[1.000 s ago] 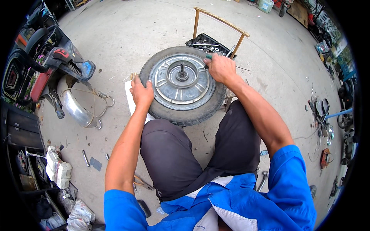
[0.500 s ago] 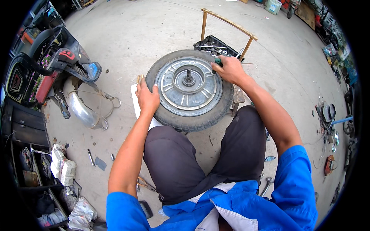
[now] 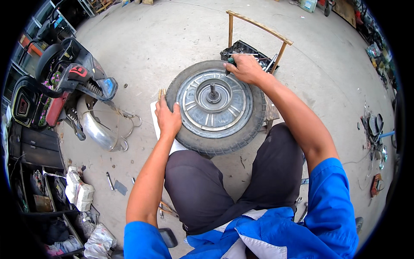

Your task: The person sits on the floor and uses a hammer and a screwdriver to pry and adjust the tire bead on a motorcycle wheel. They repeatedly strike the rim and use the tool to separate the tire from the rim, rotating the wheel as they work.

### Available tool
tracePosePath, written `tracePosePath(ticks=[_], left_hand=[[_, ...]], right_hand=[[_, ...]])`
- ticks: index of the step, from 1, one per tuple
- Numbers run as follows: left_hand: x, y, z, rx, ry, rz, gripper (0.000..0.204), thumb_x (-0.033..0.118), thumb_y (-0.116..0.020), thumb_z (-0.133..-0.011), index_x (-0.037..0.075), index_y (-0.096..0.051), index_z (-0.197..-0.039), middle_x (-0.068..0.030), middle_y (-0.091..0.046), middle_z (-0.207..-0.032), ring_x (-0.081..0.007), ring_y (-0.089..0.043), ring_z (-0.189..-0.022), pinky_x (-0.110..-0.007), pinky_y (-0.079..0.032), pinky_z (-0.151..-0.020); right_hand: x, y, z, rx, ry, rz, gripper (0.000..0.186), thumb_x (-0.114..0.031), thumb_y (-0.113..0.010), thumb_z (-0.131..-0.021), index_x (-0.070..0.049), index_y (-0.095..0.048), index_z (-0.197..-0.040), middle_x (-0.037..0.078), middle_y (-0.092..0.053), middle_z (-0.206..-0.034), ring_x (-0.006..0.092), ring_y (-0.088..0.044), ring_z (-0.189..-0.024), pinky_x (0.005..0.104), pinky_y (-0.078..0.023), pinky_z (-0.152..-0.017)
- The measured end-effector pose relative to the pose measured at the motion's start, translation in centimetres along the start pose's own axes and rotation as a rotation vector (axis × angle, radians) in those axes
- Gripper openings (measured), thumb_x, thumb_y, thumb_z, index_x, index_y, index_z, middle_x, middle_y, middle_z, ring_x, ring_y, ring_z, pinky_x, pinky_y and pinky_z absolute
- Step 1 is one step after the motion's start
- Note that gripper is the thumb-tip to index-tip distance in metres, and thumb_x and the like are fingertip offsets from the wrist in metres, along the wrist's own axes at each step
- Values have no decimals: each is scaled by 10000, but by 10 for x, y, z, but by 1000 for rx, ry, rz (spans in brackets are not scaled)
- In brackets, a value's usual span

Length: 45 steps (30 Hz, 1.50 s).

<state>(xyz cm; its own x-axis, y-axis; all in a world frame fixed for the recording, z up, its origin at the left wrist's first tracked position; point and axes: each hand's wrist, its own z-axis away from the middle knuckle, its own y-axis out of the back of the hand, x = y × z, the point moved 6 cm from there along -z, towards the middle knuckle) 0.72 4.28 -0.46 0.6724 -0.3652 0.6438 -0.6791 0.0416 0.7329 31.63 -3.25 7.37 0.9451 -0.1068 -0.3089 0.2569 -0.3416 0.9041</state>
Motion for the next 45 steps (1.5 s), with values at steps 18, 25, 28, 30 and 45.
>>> tracePosePath(ticks=[18,25,28,30,45], left_hand=[[5,3,1,-4,-16,14,647,227,-628,-921,-58,-401,-1456,-268,-464,-1402,-442,-464,-1264,-475,-374,-1091],[0,3,2,55,-45,-14,623,244,-633,-925,-65,-439,-1430,-290,-507,-1336,-433,-515,-1231,-452,-404,-1070],[1,2,1,48,-37,-11,623,246,-634,-926,-62,-439,-1430,-289,-505,-1341,-433,-512,-1236,-453,-403,-1073],[1,2,1,46,-31,-8,623,249,-636,-925,-57,-439,-1432,-285,-503,-1347,-432,-507,-1243,-454,-400,-1076],[0,0,2,8,55,12,650,246,-634,-921,-16,-402,-1469,-240,-465,-1423,-444,-460,-1265,-491,-381,-1083]], right_hand=[[-1,-4,-14,-60,337,124,420,-429,-582,-975,-17,-655,-1013,205,-671,-1064,344,-589,-1112,485,-405,-1007],[3,-8,-18,-265,237,61,404,-413,-565,-991,-13,-624,-1007,209,-685,-958,369,-652,-997,513,-444,-929],[0,-6,-13,-211,231,107,426,-425,-549,-1003,-5,-614,-985,216,-690,-925,377,-668,-962,515,-452,-901],[-1,-5,-10,-169,206,137,440,-434,-540,-1008,-2,-613,-970,221,-692,-914,379,-671,-956,510,-454,-893],[-25,-6,4,-26,-134,212,463,-445,-576,-988,11,-645,-935,239,-713,-875,387,-695,-895,524,-464,-817]])
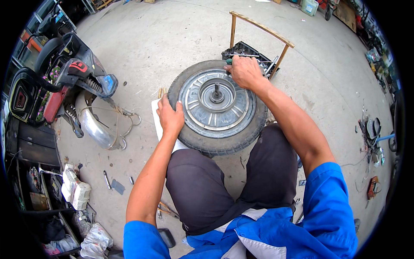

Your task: The person sits on the floor and uses a hammer and a screwdriver to pry and adjust the tire bead on a motorcycle wheel. They repeatedly strike the rim and use the tool to separate the tire from the rim, rotating the wheel as they work.

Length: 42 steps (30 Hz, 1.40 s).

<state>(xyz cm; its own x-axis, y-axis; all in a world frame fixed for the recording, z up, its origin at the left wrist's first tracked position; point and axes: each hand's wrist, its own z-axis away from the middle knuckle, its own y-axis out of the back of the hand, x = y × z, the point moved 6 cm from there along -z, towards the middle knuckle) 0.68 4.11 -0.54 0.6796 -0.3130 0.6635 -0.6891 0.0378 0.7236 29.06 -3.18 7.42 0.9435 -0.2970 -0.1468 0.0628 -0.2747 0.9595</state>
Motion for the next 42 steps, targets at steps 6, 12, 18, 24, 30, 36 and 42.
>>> tracePosePath(ticks=[6,12,18,24,30,36,42], left_hand=[[1,0,0,4,9,5,653,237,-636,-916,-20,-401,-1468,-238,-466,-1425,-442,-455,-1273,-483,-379,-1092],[0,1,0,-7,-2,16,649,227,-630,-916,-46,-404,-1459,-239,-459,-1430,-437,-446,-1286,-474,-372,-1101],[2,1,1,-4,-36,35,643,221,-623,-918,-49,-404,-1459,-244,-456,-1426,-436,-441,-1290,-474,-369,-1103],[3,4,-1,-14,-43,20,650,225,-624,-918,-48,-395,-1461,-253,-460,-1409,-441,-447,-1276,-475,-373,-1095],[3,2,0,0,-62,28,644,216,-629,-917,-46,-400,-1459,-253,-463,-1405,-442,-448,-1275,-475,-368,-1099],[2,2,0,5,-49,26,648,215,-636,-914,-49,-403,-1458,-253,-460,-1413,-442,-443,-1287,-476,-361,-1108],[-1,1,-1,-2,-55,23,651,216,-633,-909,-52,-402,-1455,-270,-460,-1407,-453,-446,-1280,-481,-361,-1105]], right_hand=[[-3,0,3,42,-49,15,481,-455,-574,-986,17,-655,-947,224,-717,-854,395,-698,-864,512,-470,-824],[2,0,-8,-45,61,1,545,-520,-579,-961,21,-645,-933,240,-704,-865,395,-677,-906,501,-461,-873],[16,-3,-21,146,217,-153,445,-418,-630,-919,22,-637,-850,262,-660,-778,420,-655,-818,511,-465,-788],[-12,24,-39,250,258,-169,476,-424,-622,-932,42,-644,-838,258,-658,-746,413,-661,-752,512,-505,-735],[-30,-10,-47,-40,251,-220,475,-429,-601,-949,39,-660,-893,274,-688,-840,440,-671,-855,512,-500,-838],[-40,-21,-55,-54,258,-253,478,-435,-608,-945,39,-664,-914,283,-688,-865,447,-667,-883,508,-501,-846],[-42,-23,-57,-88,257,-273,468,-432,-616,-938,33,-667,-924,269,-692,-863,442,-669,-882,511,-501,-843]])
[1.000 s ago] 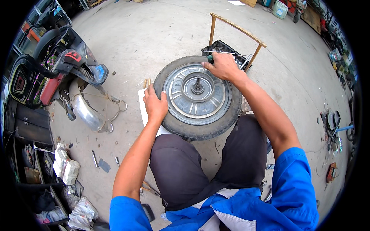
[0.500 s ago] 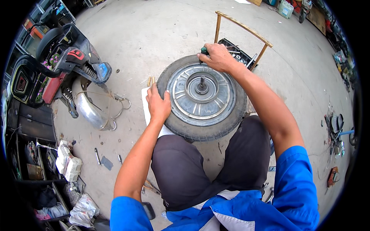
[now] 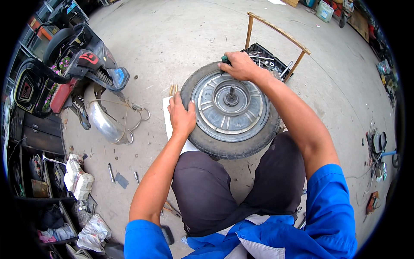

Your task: The person sits on the floor and uses a hammer and a screwdriver to pry and adjust the tire bead on a motorcycle wheel. They repeatedly strike the rim and use the tool to separate the tire from the rim, rotating the wheel as they work.

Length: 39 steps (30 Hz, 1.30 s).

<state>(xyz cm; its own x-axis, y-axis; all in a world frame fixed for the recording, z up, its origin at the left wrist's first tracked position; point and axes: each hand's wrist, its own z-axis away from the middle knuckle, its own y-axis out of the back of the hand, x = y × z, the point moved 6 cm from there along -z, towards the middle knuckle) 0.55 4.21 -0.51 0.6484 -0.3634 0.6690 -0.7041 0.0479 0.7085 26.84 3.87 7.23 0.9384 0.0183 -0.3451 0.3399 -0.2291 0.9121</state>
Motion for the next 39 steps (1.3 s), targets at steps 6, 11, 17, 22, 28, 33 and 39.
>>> tracePosePath(ticks=[6,11,17,22,28,33,39], left_hand=[[0,0,0,4,-4,4,648,218,-635,-906,-53,-406,-1449,-274,-462,-1401,-454,-451,-1273,-481,-364,-1100],[1,1,0,10,-2,2,638,226,-632,-909,-55,-417,-1440,-271,-473,-1390,-444,-457,-1272,-471,-365,-1101],[3,1,0,15,-3,-5,623,242,-629,-918,-61,-433,-1427,-274,-493,-1371,-431,-470,-1269,-453,-366,-1103],[2,2,1,16,-1,-17,621,240,-629,-920,-60,-433,-1427,-274,-491,-1375,-432,-473,-1264,-455,-369,-1100],[6,1,1,17,-17,-2,620,242,-633,-921,-60,-436,-1425,-272,-492,-1372,-430,-474,-1262,-455,-371,-1097],[1,1,1,19,-5,-12,621,242,-635,-921,-55,-434,-1428,-269,-494,-1365,-430,-472,-1265,-455,-372,-1098],[3,2,1,17,0,-10,624,243,-635,-920,-55,-432,-1429,-264,-494,-1367,-428,-470,-1269,-456,-370,-1100]], right_hand=[[-4,-3,-2,32,167,61,431,-418,-626,-926,7,-670,-973,239,-697,-930,411,-656,-964,508,-479,-894],[6,-5,-12,-93,151,35,405,-412,-625,-926,-19,-669,-1011,223,-688,-981,390,-631,-1019,488,-446,-952],[0,0,-14,-69,361,51,366,-390,-644,-915,-34,-677,-992,227,-693,-943,387,-626,-1025,482,-454,-947],[-6,-1,-23,-239,121,130,397,-386,-674,-900,-5,-676,-1015,256,-694,-985,411,-642,-1023,492,-488,-904],[-4,3,-17,-219,251,92,434,-400,-654,-919,15,-676,-1047,260,-698,-994,425,-656,-1009,497,-504,-886],[-18,3,-15,-271,71,210,461,-424,-594,-964,21,-673,-1054,253,-705,-958,435,-668,-968,493,-518,-871],[-9,3,-2,-195,69,161,531,-476,-496,-1013,25,-673,-1022,256,-710,-951,424,-679,-936,504,-521,-836]])
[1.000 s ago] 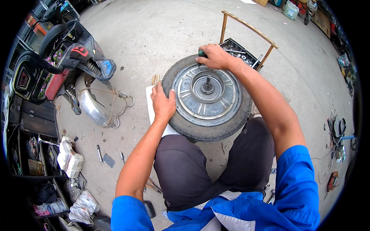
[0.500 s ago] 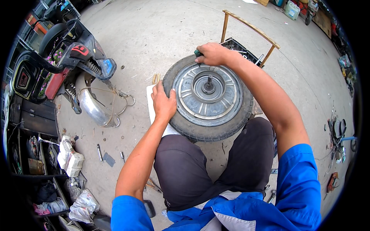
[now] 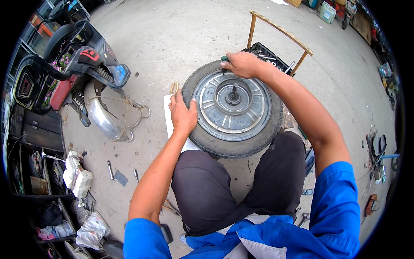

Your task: The person sits on the floor and uses a hammer and a screwdriver to pry and adjust the tire bead on a motorcycle wheel. They repeatedly strike the rim and use the tool to separate the tire from the rim, rotating the wheel as they work.

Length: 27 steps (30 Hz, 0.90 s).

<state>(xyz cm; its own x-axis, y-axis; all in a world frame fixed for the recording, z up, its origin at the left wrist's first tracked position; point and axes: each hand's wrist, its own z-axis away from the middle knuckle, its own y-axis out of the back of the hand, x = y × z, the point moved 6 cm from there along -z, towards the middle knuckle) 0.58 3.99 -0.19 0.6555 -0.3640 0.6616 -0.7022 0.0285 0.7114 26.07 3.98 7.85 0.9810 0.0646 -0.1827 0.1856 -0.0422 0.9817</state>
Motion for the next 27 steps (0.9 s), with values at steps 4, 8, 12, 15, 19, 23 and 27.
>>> tracePosePath(ticks=[4,8,12,15,19,23,27], left_hand=[[-1,-1,0,5,-7,-6,627,243,-632,-919,-59,-432,-1430,-263,-491,-1374,-428,-469,-1271,-457,-367,-1103],[-3,-1,-1,4,3,2,638,243,-630,-914,-58,-426,-1439,-265,-485,-1386,-433,-468,-1270,-460,-363,-1108],[1,-2,0,-2,29,-3,648,242,-629,-911,-55,-420,-1447,-267,-479,-1395,-436,-466,-1270,-463,-361,-1110],[-1,-2,0,-8,42,6,645,220,-634,-909,-38,-407,-1455,-262,-464,-1414,-453,-451,-1275,-480,-362,-1105],[-5,-3,0,8,40,10,641,214,-634,-907,-29,-407,-1455,-257,-459,-1421,-464,-445,-1274,-491,-364,-1100],[-1,-1,1,-13,49,20,637,217,-632,-908,-36,-413,-1450,-247,-461,-1423,-461,-451,-1265,-489,-373,-1094],[1,0,2,-20,54,25,632,219,-629,-909,-42,-418,-1445,-239,-465,-1423,-456,-457,-1258,-482,-381,-1088]], right_hand=[[-3,0,3,62,-59,0,527,-480,-503,-1009,13,-686,-991,247,-716,-931,416,-686,-923,510,-522,-810],[-7,2,5,101,-101,36,511,-475,-526,-997,-4,-713,-934,236,-719,-904,412,-691,-903,506,-524,-802],[-10,1,8,111,-182,26,497,-467,-550,-986,-16,-734,-888,230,-723,-903,411,-695,-898,498,-528,-800],[-13,1,8,106,-238,12,489,-463,-558,-984,-21,-745,-894,226,-726,-917,408,-697,-916,496,-528,-810],[-19,3,9,81,-304,11,486,-467,-554,-988,-27,-754,-941,223,-727,-938,403,-697,-952,499,-524,-834],[-20,2,9,48,-340,-1,501,-484,-553,-985,-24,-750,-963,226,-724,-967,396,-691,-975,499,-518,-842],[-11,1,8,66,-253,-16,510,-498,-549,-980,-21,-728,-966,228,-718,-954,399,-684,-958,500,-514,-833]])
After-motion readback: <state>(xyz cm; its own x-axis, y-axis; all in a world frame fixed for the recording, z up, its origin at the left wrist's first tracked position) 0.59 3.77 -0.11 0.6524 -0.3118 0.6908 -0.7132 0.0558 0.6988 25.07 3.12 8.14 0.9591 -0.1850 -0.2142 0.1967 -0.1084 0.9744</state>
